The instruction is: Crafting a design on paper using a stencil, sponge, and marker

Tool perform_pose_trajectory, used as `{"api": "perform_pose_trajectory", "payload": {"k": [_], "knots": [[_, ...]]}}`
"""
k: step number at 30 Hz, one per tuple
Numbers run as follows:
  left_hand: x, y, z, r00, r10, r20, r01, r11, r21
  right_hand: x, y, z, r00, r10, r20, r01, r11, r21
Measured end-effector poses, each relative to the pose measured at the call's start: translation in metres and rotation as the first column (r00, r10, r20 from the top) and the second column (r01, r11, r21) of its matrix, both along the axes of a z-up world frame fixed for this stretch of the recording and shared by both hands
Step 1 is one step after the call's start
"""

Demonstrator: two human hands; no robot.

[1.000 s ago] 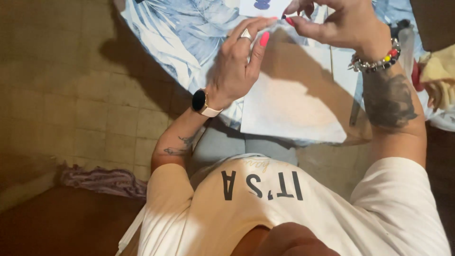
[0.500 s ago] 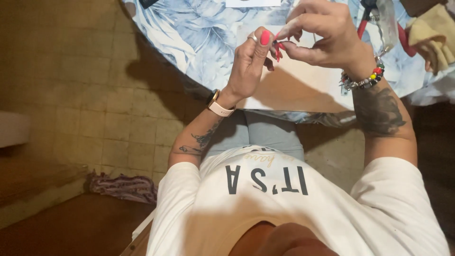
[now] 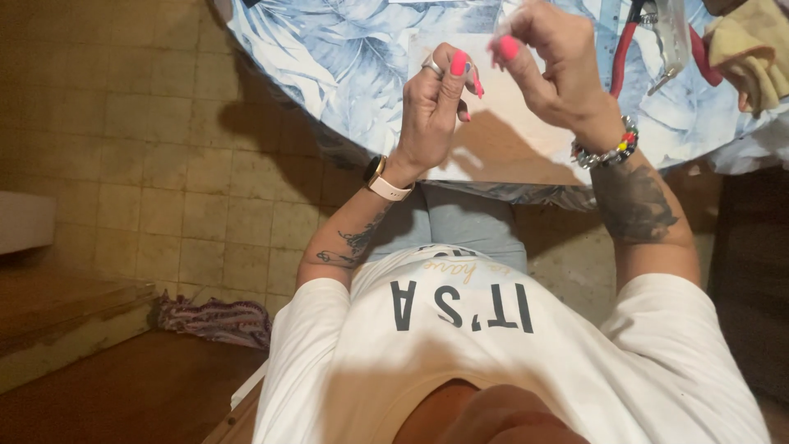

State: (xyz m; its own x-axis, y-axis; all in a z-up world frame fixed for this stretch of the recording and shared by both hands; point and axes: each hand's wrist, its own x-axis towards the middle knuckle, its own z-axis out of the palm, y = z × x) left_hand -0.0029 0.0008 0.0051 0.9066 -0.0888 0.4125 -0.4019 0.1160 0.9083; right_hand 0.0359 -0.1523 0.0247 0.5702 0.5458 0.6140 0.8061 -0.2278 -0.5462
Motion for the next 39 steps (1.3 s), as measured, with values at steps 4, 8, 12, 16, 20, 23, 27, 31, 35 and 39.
{"api": "perform_pose_trajectory", "payload": {"k": [4,8,12,16,20,23,27,31,35,39], "knots": [[0.004,0.001,0.0,0.979,0.136,0.155,-0.164,0.968,0.191,-0.001,0.01,-0.017,0.997,-0.041,0.064,0.04,0.999,0.015],[0.003,-0.003,0.003,0.926,0.176,0.333,-0.267,0.93,0.252,-0.011,0.021,-0.012,0.989,-0.079,0.121,0.083,0.996,-0.029],[0.006,-0.006,-0.006,0.876,0.238,0.421,-0.359,0.903,0.236,-0.013,0.025,-0.019,0.987,-0.07,0.145,0.074,0.997,-0.017],[0.005,-0.001,-0.008,0.874,0.222,0.432,-0.392,0.848,0.356,-0.015,0.028,-0.027,0.99,-0.103,0.094,0.096,0.992,0.075],[0.008,0.001,-0.009,0.914,0.151,0.377,-0.291,0.891,0.349,-0.015,0.029,-0.033,0.993,-0.09,-0.07,0.1,0.983,0.156],[0.006,0.003,-0.008,0.93,0.118,0.349,-0.243,0.909,0.339,-0.018,0.029,-0.035,0.981,-0.037,-0.188,0.075,0.977,0.2],[0.007,0.002,-0.006,0.935,0.08,0.345,-0.204,0.917,0.342,-0.023,0.032,-0.034,0.973,-0.047,-0.228,0.103,0.966,0.239],[0.014,-0.005,-0.006,0.934,0.092,0.345,-0.214,0.917,0.336,-0.02,0.03,-0.033,0.978,-0.129,-0.164,0.165,0.959,0.231],[0.019,-0.007,-0.007,0.95,0.079,0.303,-0.19,0.914,0.359,-0.015,0.028,-0.031,0.961,-0.122,-0.247,0.186,0.949,0.254],[0.019,-0.001,0.0,0.964,0.044,0.262,-0.141,0.921,0.363,-0.012,0.03,-0.042,0.922,-0.019,-0.387,0.159,0.929,0.334]]}}
